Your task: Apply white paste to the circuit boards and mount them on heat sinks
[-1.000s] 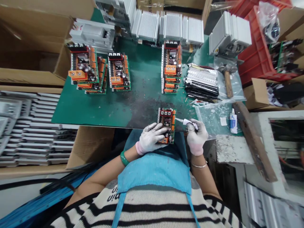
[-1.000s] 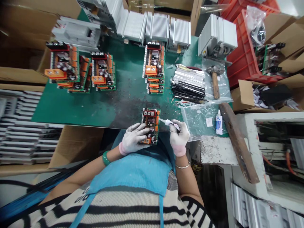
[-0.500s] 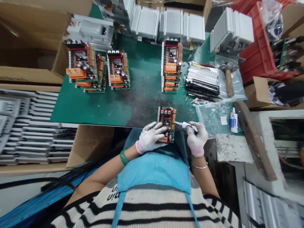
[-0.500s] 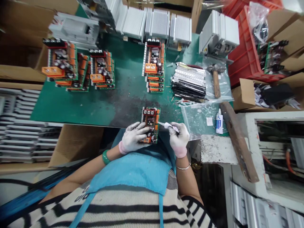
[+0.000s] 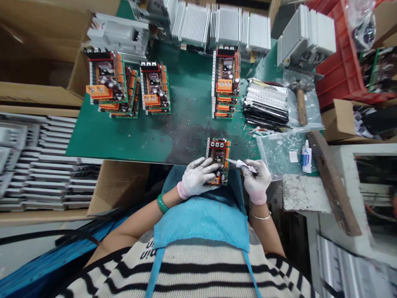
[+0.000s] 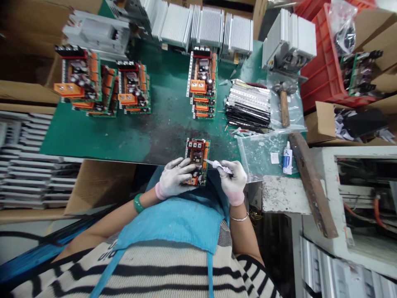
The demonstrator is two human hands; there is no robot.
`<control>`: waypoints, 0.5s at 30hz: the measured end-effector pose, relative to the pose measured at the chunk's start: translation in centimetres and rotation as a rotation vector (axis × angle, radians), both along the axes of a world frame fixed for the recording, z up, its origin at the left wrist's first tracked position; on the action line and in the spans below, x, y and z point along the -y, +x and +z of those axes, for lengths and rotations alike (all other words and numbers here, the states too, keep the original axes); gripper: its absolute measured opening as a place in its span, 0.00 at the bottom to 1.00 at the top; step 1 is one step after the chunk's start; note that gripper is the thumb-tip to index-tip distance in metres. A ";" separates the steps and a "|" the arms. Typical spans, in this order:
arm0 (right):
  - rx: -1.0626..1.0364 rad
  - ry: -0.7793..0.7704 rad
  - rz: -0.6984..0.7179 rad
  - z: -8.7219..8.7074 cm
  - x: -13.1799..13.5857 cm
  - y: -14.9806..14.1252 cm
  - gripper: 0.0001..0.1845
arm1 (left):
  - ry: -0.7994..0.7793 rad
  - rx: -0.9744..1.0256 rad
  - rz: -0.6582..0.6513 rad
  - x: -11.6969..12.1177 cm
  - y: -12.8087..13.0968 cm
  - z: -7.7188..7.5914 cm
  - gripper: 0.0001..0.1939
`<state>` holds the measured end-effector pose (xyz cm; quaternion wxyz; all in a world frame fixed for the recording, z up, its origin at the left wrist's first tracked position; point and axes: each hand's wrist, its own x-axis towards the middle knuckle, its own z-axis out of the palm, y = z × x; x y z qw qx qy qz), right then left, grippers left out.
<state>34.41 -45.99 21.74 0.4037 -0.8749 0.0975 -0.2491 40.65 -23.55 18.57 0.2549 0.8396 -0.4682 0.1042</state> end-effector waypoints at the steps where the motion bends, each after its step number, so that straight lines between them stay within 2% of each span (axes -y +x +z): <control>1: -0.005 0.002 -0.010 0.0 0.0 0.0 0.06 | 0.007 -0.008 -0.003 0.0 0.0 0.0 0.15; 5: -0.049 -0.006 -0.051 0.0 0.2 -0.2 0.10 | 0.026 -0.050 -0.017 0.0 0.0 0.0 0.14; 15: -0.033 0.001 0.024 0.3 0.6 -0.6 0.08 | 0.059 -0.136 -0.031 -0.1 0.0 -0.1 0.13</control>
